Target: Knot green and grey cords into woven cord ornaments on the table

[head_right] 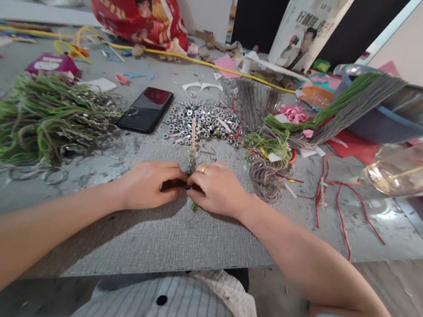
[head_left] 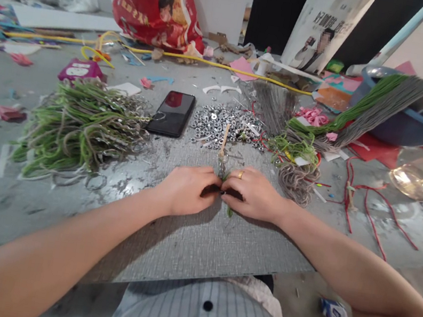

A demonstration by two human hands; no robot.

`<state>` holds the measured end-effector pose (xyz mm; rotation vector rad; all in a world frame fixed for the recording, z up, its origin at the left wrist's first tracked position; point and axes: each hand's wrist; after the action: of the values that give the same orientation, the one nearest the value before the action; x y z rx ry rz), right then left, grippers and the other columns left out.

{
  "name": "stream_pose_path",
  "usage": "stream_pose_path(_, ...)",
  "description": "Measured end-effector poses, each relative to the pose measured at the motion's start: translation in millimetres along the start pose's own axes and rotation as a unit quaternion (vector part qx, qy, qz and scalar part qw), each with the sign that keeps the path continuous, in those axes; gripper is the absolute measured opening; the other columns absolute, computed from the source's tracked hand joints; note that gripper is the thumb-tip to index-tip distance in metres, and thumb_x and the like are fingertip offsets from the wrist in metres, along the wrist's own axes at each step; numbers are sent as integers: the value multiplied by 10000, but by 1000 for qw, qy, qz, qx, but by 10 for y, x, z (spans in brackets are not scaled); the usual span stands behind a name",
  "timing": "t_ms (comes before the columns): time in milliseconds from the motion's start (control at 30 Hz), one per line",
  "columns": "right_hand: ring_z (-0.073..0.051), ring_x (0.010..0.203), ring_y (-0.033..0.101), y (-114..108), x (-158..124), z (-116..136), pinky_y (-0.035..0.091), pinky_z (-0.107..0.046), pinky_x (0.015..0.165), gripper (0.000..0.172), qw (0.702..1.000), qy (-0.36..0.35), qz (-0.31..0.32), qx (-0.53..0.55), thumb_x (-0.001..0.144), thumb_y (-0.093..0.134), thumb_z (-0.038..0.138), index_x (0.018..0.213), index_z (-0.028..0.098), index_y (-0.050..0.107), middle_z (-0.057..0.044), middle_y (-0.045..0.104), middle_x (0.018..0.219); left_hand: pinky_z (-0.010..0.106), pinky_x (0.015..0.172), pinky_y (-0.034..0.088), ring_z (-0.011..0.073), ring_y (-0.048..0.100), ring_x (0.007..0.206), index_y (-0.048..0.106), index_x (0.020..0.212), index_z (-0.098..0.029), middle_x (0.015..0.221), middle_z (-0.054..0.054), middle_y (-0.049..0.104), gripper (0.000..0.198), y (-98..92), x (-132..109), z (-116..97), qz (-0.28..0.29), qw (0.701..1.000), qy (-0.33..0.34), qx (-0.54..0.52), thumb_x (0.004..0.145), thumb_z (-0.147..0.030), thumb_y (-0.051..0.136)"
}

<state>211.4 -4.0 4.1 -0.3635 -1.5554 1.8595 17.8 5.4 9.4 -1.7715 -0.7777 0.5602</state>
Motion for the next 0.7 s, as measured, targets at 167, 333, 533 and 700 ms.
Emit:
stream_pose_path(167,-155,719,547,12,2,-1,324,-299,696,136,1000,15,-15,-15,850,523,264,848,159,609,-37,617,774,284,661,447,188,618,785,652,933,-213,865,31,660,230,-39,8,-9,28,999,-16,1,829,-288,460)
stream_pose_path(333,-155,722,546,29,9,12,337,-297,699,144,998,36,-25,-34,861,518,268,873,158,610,-46,624,812,278,655,427,197,624,811,657,904,-230,865,26,681,231,-56,44,-19,46,997,-63,-9,842,-231,434)
stream_pose_path(533,-156,727,543,37,13,30,358,-292,706,144,997,57,-27,-42,871,509,262,889,158,606,-53,626,834,266,615,401,180,604,703,647,881,-208,752,16,668,223,-99,55,-24,47,990,-109,-73,846,-250,431)
stream_pose_path(700,-167,775,550,32,4,41,373,-285,715,135,996,51,-60,-39,871,496,231,908,152,598,-73,627,897,246,581,380,156,568,639,629,811,-181,670,7,632,234,-104,65,-8,37,987,-110,-114,840,-275,417)
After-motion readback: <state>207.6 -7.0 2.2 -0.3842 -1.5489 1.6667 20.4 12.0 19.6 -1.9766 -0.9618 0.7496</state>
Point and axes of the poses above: each hand's wrist, its own x-axis towards the middle knuckle, its own y-axis out of the palm, z = x × y
